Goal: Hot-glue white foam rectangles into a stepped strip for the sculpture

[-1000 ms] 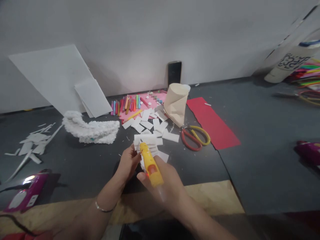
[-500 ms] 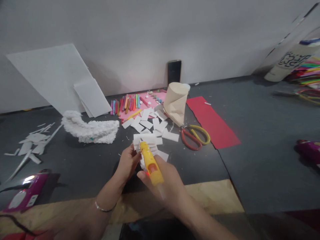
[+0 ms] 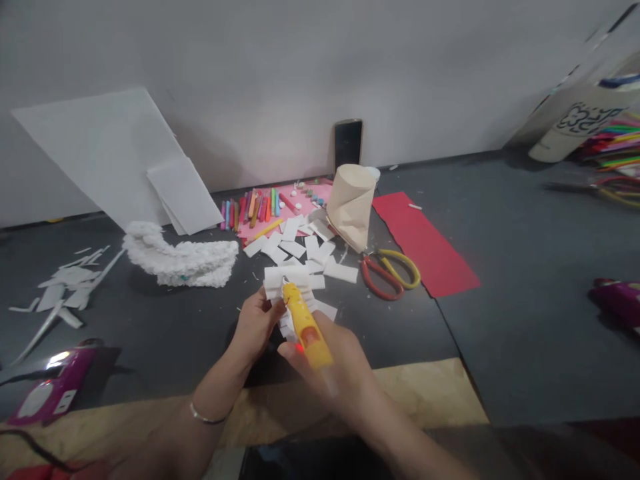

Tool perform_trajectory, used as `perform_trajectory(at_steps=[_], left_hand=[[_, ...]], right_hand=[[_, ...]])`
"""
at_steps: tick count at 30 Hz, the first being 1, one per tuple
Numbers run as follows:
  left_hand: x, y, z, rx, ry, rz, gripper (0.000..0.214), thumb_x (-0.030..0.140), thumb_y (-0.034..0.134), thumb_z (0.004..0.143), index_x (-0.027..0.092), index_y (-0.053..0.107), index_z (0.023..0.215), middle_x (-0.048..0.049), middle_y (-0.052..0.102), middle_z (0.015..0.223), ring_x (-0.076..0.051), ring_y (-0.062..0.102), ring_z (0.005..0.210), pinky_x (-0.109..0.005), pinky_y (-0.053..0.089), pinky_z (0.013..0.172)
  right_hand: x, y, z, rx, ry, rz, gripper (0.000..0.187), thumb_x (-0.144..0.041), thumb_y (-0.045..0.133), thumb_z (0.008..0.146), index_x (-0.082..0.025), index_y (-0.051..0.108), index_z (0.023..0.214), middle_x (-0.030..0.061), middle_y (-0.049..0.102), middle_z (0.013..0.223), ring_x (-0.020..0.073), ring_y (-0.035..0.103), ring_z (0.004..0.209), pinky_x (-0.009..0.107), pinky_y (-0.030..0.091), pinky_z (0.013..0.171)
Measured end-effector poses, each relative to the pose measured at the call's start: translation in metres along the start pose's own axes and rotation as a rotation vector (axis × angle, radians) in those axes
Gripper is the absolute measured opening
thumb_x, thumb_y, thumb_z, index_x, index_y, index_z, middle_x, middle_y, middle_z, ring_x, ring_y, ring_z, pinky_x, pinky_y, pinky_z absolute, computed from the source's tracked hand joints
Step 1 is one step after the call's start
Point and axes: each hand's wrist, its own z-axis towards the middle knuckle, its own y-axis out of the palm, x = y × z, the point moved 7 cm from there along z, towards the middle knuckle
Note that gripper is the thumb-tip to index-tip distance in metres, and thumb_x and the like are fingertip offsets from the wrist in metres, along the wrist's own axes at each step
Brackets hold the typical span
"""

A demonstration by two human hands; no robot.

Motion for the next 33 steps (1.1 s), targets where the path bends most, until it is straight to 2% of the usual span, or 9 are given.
perform_trajectory(at_steps=[7, 14, 20, 26, 33], left_hand=[[-0.007, 0.000, 0.001, -0.014, -0.028, -0.039, 0.039, 0.042, 0.081, 0.065, 0.017, 0.072, 0.094, -0.0052, 0.072, 0.093, -0.019, 0.064, 0.081, -0.029, 0.052, 0.074], [-0.003, 0.003, 0.000, -0.035, 0.025, -0.021, 0.019, 0.030, 0.077, 0.067, 0.016, 0.071, 0.078, -0.0068, 0.071, 0.094, -0.022, 0.064, 0.091, -0.030, 0.052, 0.080], [-0.002, 0.002, 0.000, -0.032, 0.033, 0.001, 0.020, 0.029, 0.075, 0.067, 0.016, 0.072, 0.083, -0.0066, 0.071, 0.095, -0.021, 0.063, 0.087, -0.029, 0.051, 0.078], [-0.003, 0.001, 0.000, -0.014, 0.004, -0.027, 0.032, 0.034, 0.079, 0.067, 0.017, 0.071, 0.093, -0.0037, 0.071, 0.090, -0.018, 0.062, 0.078, -0.027, 0.051, 0.072], [0.001, -0.005, 0.001, 0.036, 0.017, 0.058, 0.042, 0.048, 0.080, 0.067, 0.017, 0.073, 0.093, -0.0065, 0.072, 0.095, -0.020, 0.064, 0.085, -0.028, 0.051, 0.076]], right_hand=[[0.001, 0.000, -0.001, 0.007, -0.011, 0.032, 0.034, -0.055, 0.056, 0.086, -0.022, 0.052, 0.077, 0.0009, 0.061, 0.064, 0.0160, 0.057, 0.055, 0.027, 0.043, 0.053], [-0.011, 0.007, 0.004, -0.040, -0.035, 0.055, 0.033, -0.052, 0.057, 0.087, -0.022, 0.053, 0.075, 0.0021, 0.063, 0.067, 0.0163, 0.057, 0.059, 0.028, 0.044, 0.056], [-0.007, 0.008, 0.004, -0.022, -0.018, 0.083, 0.033, -0.052, 0.059, 0.085, -0.022, 0.053, 0.074, 0.0009, 0.061, 0.063, 0.0158, 0.056, 0.057, 0.027, 0.044, 0.054], [0.002, 0.004, 0.000, 0.013, 0.001, 0.076, 0.032, -0.051, 0.062, 0.085, -0.022, 0.054, 0.075, -0.0009, 0.061, 0.061, 0.0146, 0.056, 0.053, 0.026, 0.043, 0.052], [0.011, 0.001, -0.005, 0.032, 0.025, 0.144, 0.020, -0.037, 0.067, 0.083, -0.022, 0.055, 0.078, -0.0035, 0.061, 0.061, 0.0134, 0.057, 0.053, 0.024, 0.043, 0.051]])
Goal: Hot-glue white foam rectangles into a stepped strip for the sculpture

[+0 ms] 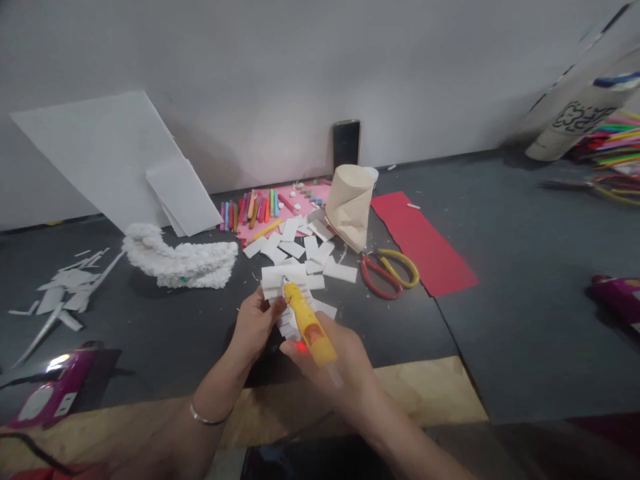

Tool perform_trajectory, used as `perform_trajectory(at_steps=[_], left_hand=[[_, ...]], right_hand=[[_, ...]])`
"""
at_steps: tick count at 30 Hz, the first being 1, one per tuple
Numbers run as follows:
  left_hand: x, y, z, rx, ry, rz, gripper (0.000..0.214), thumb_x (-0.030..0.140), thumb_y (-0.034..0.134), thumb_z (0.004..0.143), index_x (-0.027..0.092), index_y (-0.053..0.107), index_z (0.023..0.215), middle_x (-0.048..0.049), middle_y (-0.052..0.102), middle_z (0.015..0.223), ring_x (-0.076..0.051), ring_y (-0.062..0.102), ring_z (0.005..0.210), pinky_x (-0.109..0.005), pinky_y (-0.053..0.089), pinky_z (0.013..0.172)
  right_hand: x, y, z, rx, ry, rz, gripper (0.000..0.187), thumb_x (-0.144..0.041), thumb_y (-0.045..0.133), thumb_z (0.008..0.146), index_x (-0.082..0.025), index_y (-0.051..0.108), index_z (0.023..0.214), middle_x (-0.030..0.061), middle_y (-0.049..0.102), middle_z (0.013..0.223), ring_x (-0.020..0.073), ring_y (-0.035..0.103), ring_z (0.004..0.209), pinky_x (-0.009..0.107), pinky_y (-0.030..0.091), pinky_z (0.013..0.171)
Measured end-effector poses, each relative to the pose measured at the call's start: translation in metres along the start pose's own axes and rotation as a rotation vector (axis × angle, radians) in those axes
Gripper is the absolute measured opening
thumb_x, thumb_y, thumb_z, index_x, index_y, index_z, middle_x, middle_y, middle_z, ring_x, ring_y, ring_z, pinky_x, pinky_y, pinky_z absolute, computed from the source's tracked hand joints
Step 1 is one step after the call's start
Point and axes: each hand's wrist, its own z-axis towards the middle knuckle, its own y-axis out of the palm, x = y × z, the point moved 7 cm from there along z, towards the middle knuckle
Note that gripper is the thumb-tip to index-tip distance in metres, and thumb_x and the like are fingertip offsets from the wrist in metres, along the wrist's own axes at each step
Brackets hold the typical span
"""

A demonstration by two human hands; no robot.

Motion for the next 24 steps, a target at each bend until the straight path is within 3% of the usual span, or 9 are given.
perform_trajectory(at_steps=[24], left_hand=[[-0.001, -0.001, 0.000, -0.004, 0.072, -0.027, 0.036, 0.040, 0.079, 0.073, 0.017, 0.073, 0.100, -0.0067, 0.076, 0.101, -0.020, 0.068, 0.093, -0.030, 0.052, 0.086]], right_hand=[[0.013, -0.015, -0.007, 0.080, 0.032, 0.008, 0.020, -0.041, 0.067, 0.085, -0.022, 0.062, 0.081, -0.0035, 0.060, 0.058, 0.0145, 0.057, 0.053, 0.026, 0.046, 0.053]])
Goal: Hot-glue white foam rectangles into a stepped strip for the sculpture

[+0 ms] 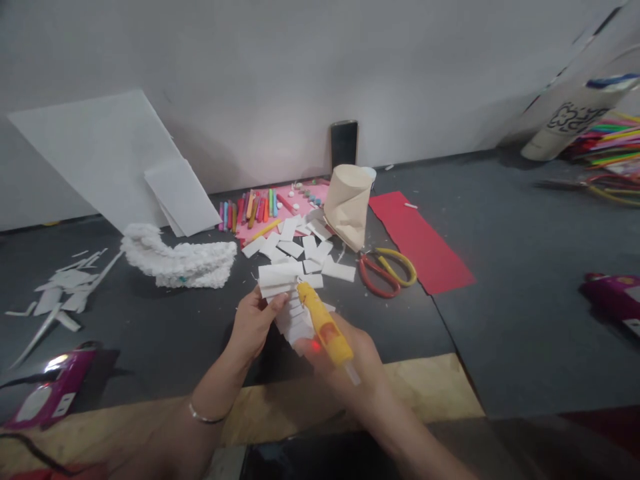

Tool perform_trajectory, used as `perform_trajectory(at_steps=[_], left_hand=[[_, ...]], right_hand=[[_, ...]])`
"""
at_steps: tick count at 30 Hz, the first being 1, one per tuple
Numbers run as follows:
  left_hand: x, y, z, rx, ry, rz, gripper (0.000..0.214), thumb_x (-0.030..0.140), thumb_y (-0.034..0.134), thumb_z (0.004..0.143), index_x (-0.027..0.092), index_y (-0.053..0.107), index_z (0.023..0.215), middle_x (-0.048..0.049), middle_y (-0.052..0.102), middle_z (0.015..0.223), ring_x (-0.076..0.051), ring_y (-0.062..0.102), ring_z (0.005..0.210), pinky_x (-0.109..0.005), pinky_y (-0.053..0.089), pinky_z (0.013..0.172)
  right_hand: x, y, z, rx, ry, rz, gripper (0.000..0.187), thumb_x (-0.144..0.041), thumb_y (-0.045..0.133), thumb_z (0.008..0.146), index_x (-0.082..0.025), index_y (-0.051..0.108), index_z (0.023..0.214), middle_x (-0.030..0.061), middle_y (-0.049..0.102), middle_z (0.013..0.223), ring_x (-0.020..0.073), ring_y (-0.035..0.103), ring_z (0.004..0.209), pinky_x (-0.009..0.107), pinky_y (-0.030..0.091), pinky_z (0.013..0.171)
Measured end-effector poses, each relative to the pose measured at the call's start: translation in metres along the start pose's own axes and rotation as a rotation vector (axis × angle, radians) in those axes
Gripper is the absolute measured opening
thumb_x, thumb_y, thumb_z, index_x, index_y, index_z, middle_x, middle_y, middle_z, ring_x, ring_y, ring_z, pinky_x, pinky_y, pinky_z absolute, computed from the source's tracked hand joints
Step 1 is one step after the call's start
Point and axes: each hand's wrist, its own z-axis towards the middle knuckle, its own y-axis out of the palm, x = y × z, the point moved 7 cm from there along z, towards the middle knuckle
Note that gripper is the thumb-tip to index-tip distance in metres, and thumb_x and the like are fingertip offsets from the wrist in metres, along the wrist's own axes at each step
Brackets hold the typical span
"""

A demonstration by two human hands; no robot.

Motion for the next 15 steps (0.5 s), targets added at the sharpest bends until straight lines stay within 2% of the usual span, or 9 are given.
perform_trajectory(at_steps=[6, 15], left_hand=[[0.004, 0.001, 0.001, 0.000, 0.003, 0.000, 0.039, 0.041, 0.079, 0.073, 0.016, 0.073, 0.102, -0.0083, 0.075, 0.107, -0.022, 0.067, 0.098, -0.032, 0.051, 0.090], [0.000, 0.003, 0.000, -0.028, -0.037, 0.061, 0.036, 0.045, 0.079, 0.071, 0.017, 0.073, 0.092, -0.0049, 0.073, 0.093, -0.019, 0.065, 0.084, -0.027, 0.052, 0.075]], right_hand=[[-0.002, -0.005, 0.000, 0.014, -0.017, -0.009, 0.020, -0.042, 0.065, 0.087, -0.022, 0.064, 0.082, -0.0032, 0.059, 0.058, 0.0149, 0.057, 0.054, 0.026, 0.046, 0.053], [-0.013, 0.011, 0.006, -0.061, -0.021, 0.044, 0.022, -0.040, 0.069, 0.084, -0.022, 0.057, 0.078, -0.0044, 0.058, 0.058, 0.0131, 0.056, 0.052, 0.024, 0.045, 0.051]])
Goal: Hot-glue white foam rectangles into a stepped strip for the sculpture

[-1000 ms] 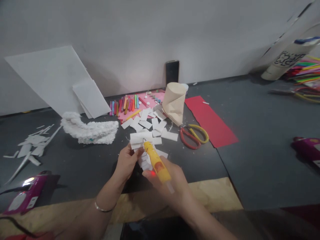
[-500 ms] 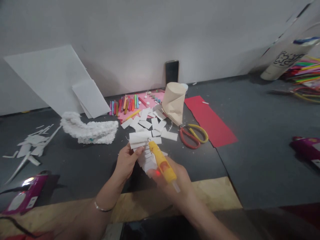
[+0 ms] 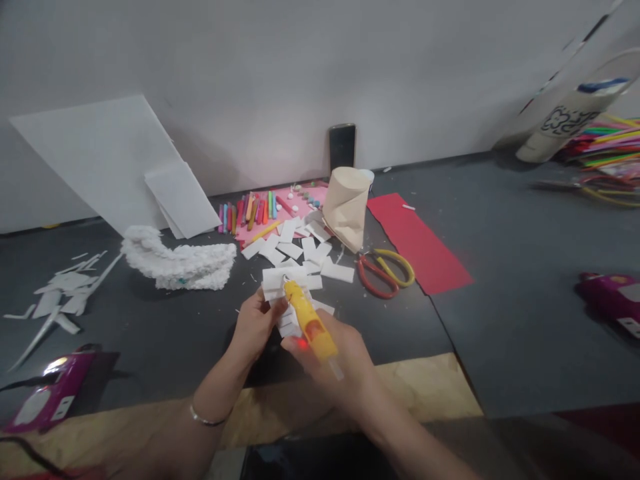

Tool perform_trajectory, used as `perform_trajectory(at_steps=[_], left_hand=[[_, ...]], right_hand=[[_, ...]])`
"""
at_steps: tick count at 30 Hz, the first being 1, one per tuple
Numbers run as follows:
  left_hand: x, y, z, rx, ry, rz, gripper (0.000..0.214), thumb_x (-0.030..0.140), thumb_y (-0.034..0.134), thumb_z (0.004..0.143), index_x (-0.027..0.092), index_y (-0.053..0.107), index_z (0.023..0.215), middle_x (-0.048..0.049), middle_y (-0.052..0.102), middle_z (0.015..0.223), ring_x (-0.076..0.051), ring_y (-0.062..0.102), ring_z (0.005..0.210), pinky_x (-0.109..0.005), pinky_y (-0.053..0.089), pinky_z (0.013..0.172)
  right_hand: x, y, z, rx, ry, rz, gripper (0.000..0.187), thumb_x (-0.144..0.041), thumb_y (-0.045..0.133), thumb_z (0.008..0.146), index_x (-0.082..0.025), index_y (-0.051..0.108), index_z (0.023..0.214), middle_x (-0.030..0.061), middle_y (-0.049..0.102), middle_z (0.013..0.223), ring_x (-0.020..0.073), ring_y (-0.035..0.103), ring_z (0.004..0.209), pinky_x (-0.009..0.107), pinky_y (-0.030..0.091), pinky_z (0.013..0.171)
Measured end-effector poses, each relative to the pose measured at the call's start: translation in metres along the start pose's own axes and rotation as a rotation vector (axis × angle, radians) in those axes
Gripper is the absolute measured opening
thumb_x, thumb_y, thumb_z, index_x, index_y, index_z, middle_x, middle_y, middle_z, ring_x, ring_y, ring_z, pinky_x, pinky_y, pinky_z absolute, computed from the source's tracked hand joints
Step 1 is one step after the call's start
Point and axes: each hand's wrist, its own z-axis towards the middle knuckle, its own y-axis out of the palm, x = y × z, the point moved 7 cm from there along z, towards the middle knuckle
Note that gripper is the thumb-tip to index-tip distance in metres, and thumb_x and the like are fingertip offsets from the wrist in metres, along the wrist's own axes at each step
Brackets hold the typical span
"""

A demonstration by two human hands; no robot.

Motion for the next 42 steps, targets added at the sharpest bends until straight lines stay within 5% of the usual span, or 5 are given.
perform_trajectory(at_steps=[9, 18, 42], left_hand=[[0.003, -0.002, 0.001, 0.013, 0.069, -0.031, 0.036, 0.041, 0.077, 0.075, 0.017, 0.073, 0.102, -0.0071, 0.074, 0.105, -0.021, 0.066, 0.096, -0.030, 0.051, 0.087], [-0.002, -0.002, 0.002, 0.012, 0.041, 0.016, 0.032, 0.043, 0.078, 0.073, 0.018, 0.074, 0.093, -0.0053, 0.072, 0.097, -0.019, 0.065, 0.088, -0.027, 0.052, 0.078], [-0.001, -0.003, 0.001, 0.006, 0.069, -0.024, 0.034, 0.041, 0.076, 0.077, 0.018, 0.073, 0.102, -0.0064, 0.073, 0.104, -0.019, 0.066, 0.095, -0.028, 0.052, 0.085]], right_hand=[[0.013, -0.015, -0.002, 0.070, 0.052, 0.014, 0.024, -0.043, 0.069, 0.084, -0.021, 0.060, 0.078, -0.0035, 0.059, 0.059, 0.0128, 0.055, 0.053, 0.023, 0.045, 0.051], [0.008, -0.004, 0.001, -0.009, 0.014, 0.025, 0.022, -0.041, 0.069, 0.084, -0.023, 0.059, 0.079, -0.0046, 0.059, 0.059, 0.0127, 0.055, 0.052, 0.023, 0.044, 0.050], [0.016, -0.010, -0.002, 0.038, 0.085, 0.057, 0.021, -0.041, 0.070, 0.083, -0.022, 0.061, 0.080, -0.0046, 0.060, 0.057, 0.0133, 0.057, 0.053, 0.023, 0.046, 0.053]])
